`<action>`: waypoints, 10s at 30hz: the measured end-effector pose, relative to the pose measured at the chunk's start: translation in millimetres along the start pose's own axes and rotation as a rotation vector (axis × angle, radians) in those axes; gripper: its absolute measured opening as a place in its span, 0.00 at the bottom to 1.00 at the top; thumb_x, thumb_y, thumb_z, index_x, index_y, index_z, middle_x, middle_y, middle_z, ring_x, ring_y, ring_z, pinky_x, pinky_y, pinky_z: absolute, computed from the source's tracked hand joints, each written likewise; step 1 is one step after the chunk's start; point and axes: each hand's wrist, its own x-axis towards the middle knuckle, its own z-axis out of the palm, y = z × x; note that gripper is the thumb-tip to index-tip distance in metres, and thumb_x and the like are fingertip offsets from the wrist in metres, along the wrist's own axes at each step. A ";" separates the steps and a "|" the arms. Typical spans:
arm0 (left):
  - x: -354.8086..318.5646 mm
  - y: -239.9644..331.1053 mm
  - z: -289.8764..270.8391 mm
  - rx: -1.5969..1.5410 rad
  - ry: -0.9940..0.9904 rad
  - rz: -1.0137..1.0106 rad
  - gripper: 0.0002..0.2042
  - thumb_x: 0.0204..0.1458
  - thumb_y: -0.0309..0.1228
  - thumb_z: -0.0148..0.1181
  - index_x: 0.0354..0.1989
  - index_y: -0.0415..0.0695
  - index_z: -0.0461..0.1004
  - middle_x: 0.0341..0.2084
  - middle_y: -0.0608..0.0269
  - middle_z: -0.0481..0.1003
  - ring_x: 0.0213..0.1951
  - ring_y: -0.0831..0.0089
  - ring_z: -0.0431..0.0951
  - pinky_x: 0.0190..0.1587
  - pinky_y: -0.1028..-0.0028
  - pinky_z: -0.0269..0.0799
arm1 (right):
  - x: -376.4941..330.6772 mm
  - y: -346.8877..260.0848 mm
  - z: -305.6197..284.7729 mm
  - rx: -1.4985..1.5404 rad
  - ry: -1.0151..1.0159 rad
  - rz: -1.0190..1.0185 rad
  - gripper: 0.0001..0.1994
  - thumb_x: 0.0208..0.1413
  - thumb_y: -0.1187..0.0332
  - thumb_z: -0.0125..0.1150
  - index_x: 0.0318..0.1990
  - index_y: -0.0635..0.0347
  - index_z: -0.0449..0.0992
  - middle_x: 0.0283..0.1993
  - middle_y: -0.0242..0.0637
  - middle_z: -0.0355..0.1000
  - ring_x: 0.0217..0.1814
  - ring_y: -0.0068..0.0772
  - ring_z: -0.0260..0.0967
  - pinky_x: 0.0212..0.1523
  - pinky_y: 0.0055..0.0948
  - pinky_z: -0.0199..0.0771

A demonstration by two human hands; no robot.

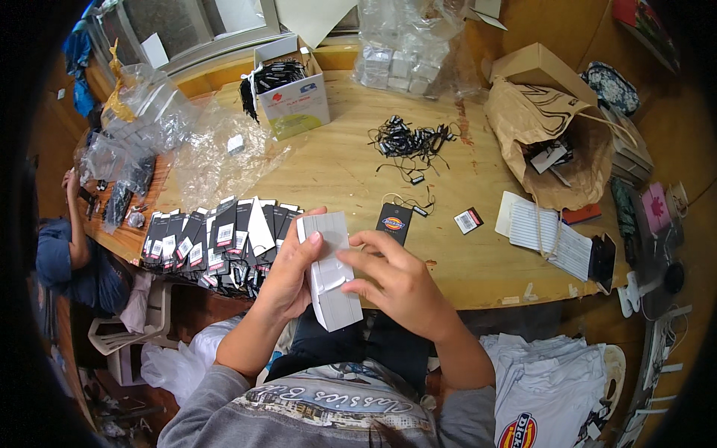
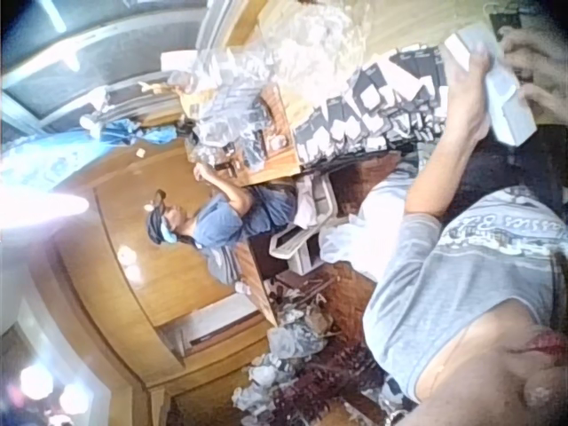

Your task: The person repeatedly picks up small black tags and attaches them to thin black cords by hand. They then place the assembled units into a small white box on the table.

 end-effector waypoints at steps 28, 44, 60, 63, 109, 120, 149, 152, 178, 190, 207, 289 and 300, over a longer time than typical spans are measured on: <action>-27.2 -38.6 -19.4 -0.481 -0.308 -0.224 0.27 0.43 0.49 0.47 0.45 0.39 0.59 0.35 0.55 0.67 0.37 0.67 0.69 0.39 0.71 0.67 | -66.4 -43.6 4.9 0.086 0.059 0.119 0.08 0.37 0.76 0.59 0.28 0.65 0.71 0.31 0.38 0.62 0.30 0.31 0.66 0.30 0.24 0.67; -61.5 -51.2 -12.8 0.025 -0.109 0.186 0.30 0.41 0.50 0.52 0.46 0.39 0.58 0.38 0.58 0.66 0.39 0.70 0.68 0.40 0.70 0.67 | -73.6 -45.9 21.2 0.416 0.077 0.328 0.19 0.35 0.75 0.63 0.39 0.65 0.66 0.37 0.37 0.65 0.35 0.26 0.64 0.33 0.20 0.67; -69.3 -68.5 -16.5 -0.008 0.012 0.331 0.28 0.37 0.42 0.60 0.43 0.40 0.57 0.35 0.59 0.66 0.36 0.72 0.69 0.37 0.74 0.67 | -89.6 -57.2 39.3 -0.003 0.248 0.201 0.05 0.35 0.81 0.56 0.23 0.68 0.67 0.34 0.44 0.69 0.32 0.37 0.70 0.31 0.25 0.68; -70.6 -69.3 -14.1 0.012 0.007 0.352 0.29 0.37 0.42 0.61 0.44 0.39 0.57 0.35 0.58 0.66 0.36 0.71 0.69 0.37 0.74 0.67 | -89.3 -57.5 44.0 -0.120 0.345 0.138 0.06 0.34 0.81 0.54 0.21 0.65 0.64 0.30 0.42 0.69 0.29 0.39 0.69 0.27 0.26 0.68; -40.1 -74.9 -6.1 0.093 0.006 0.387 0.37 0.31 0.42 0.63 0.49 0.53 0.47 0.33 0.59 0.60 0.36 0.71 0.62 0.36 0.75 0.63 | -101.9 -23.5 23.9 -0.048 0.380 0.315 0.23 0.30 0.65 0.67 0.36 0.63 0.68 0.30 0.42 0.66 0.25 0.35 0.66 0.26 0.25 0.66; -38.4 -84.0 -9.3 0.115 -0.080 0.444 0.36 0.33 0.31 0.63 0.49 0.51 0.44 0.32 0.54 0.62 0.34 0.71 0.64 0.35 0.75 0.62 | -101.1 -27.6 23.8 0.004 0.358 0.201 0.14 0.28 0.85 0.56 0.29 0.65 0.68 0.29 0.39 0.66 0.27 0.31 0.68 0.24 0.22 0.67; -30.7 -89.9 -11.2 0.343 -0.265 0.105 0.29 0.31 0.36 0.63 0.44 0.44 0.57 0.37 0.53 0.64 0.41 0.69 0.65 0.42 0.73 0.62 | -130.7 4.0 73.1 1.129 0.666 0.846 0.05 0.55 0.69 0.42 0.35 0.59 0.61 0.30 0.29 0.62 0.32 0.16 0.58 0.32 0.16 0.59; -34.9 -69.9 -6.2 0.397 -0.282 -0.105 0.31 0.33 0.25 0.61 0.49 0.37 0.55 0.38 0.56 0.65 0.42 0.72 0.66 0.46 0.74 0.60 | -138.0 7.5 77.3 0.792 0.770 0.748 0.05 0.54 0.69 0.42 0.33 0.61 0.61 0.29 0.30 0.62 0.30 0.16 0.57 0.31 0.17 0.58; -15.7 -73.6 -9.0 -0.515 -0.162 -0.040 0.30 0.38 0.39 0.48 0.53 0.53 0.47 0.37 0.49 0.63 0.39 0.60 0.64 0.38 0.65 0.66 | -133.8 23.6 46.0 1.327 -0.036 0.639 0.24 0.30 0.48 0.64 0.26 0.58 0.64 0.24 0.23 0.55 0.29 0.13 0.53 0.28 0.13 0.53; -22.8 -87.3 1.4 0.050 -0.104 0.030 0.28 0.48 0.51 0.38 0.53 0.46 0.49 0.46 0.48 0.59 0.43 0.64 0.66 0.43 0.67 0.64 | -139.3 6.6 51.0 0.912 0.345 0.609 0.19 0.34 0.74 0.65 0.25 0.57 0.56 0.38 0.36 0.61 0.40 0.22 0.57 0.40 0.22 0.57; -31.6 -85.2 -3.6 0.079 0.018 -0.049 0.24 0.42 0.38 0.56 0.44 0.37 0.58 0.33 0.53 0.68 0.32 0.61 0.72 0.34 0.66 0.71 | -133.4 -1.2 4.0 0.434 0.291 0.505 0.15 0.33 0.84 0.57 0.34 0.66 0.70 0.32 0.38 0.67 0.35 0.27 0.65 0.37 0.21 0.62; 34.1 50.3 -2.0 0.644 -0.007 0.283 0.10 0.41 0.24 0.57 0.34 0.38 0.68 0.25 0.66 0.72 0.28 0.84 0.69 0.28 0.85 0.63 | 43.6 102.9 -12.0 -0.491 -0.529 0.570 0.40 0.15 0.72 0.71 0.46 0.57 0.58 0.46 0.39 0.54 0.50 0.42 0.55 0.48 0.33 0.60; 12.5 -1.5 -16.8 0.418 -0.010 0.184 0.10 0.41 0.24 0.57 0.33 0.39 0.67 0.24 0.68 0.72 0.24 0.86 0.68 0.22 0.87 0.61 | 46.9 125.1 -14.3 -0.461 -0.564 0.594 0.40 0.15 0.69 0.72 0.44 0.59 0.57 0.47 0.41 0.54 0.50 0.42 0.55 0.47 0.31 0.60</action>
